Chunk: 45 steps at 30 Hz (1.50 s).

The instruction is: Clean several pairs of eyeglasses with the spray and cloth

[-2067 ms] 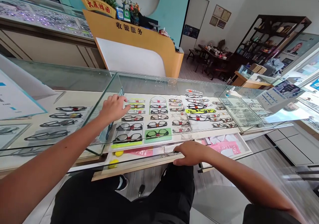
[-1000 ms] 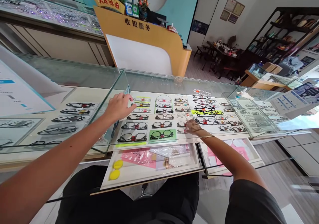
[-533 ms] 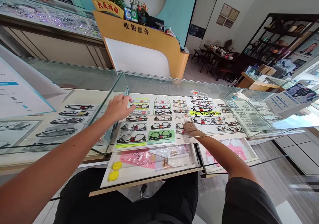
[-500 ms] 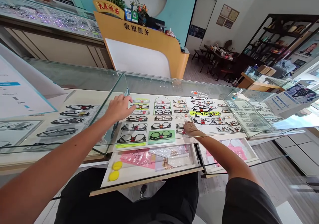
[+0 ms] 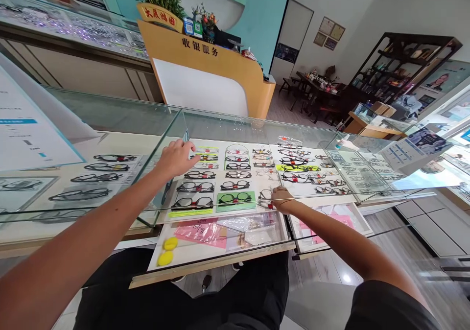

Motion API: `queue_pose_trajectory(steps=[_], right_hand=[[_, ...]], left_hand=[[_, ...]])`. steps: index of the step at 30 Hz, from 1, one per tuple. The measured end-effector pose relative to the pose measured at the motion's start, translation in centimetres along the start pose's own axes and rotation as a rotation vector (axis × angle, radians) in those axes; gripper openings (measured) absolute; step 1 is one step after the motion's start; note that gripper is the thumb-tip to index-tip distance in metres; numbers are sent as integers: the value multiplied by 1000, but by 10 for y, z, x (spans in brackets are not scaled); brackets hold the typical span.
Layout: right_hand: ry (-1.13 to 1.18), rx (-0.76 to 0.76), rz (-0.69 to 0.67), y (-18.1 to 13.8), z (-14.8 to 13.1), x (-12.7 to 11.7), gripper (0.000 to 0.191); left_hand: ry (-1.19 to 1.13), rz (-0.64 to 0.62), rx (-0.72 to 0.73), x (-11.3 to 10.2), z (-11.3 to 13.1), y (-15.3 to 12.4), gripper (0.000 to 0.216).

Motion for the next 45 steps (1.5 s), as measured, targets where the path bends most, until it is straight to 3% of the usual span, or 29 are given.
queue_pose_trajectory(steps=[3,11,17,19,21,23,25,27,30,34,45], right_hand=[[77,-50,-25,-23,-19,-9,14],[357,-312,-58,-45,-95,-58,14],[562,-495,-60,-66,-137,-122,10],[661,-587,-50,-79,-141,-157,10],[676,-609,44,-83,-135,-193,13],[573,-572,188,-75,-120,-222,15],[397,-503,303,-56,-101,-235,15],[212,-421,333,-29,-82,-231,16],[18,-310,268,10,-57,-205,18],[-30,-244,243,42,-34,-175,20],[-11,-178,268,52,-14,-150,23]], left_hand=[[8,7,12,0,1,-1,47],[15,16,27,-2,2,-4,47],[24,32,44,0,1,-6,45],[21,32,43,2,0,-5,43],[5,30,37,2,0,-5,42],[-17,22,26,2,-1,-4,42],[-33,16,15,2,-1,-4,41],[-40,15,9,2,-1,-3,40],[-50,13,9,2,-3,-2,40],[-57,10,12,3,-4,-2,39],[-56,13,7,1,-3,-2,37]])
Point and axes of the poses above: each hand's wrist, its own y-axis towards the middle knuckle, its own x-axis out of the palm, z = x × y, the point moved 6 cm from there along y, towards the middle knuckle, and after that the axes turned 13 degrees about z, right-handed, at the moved point
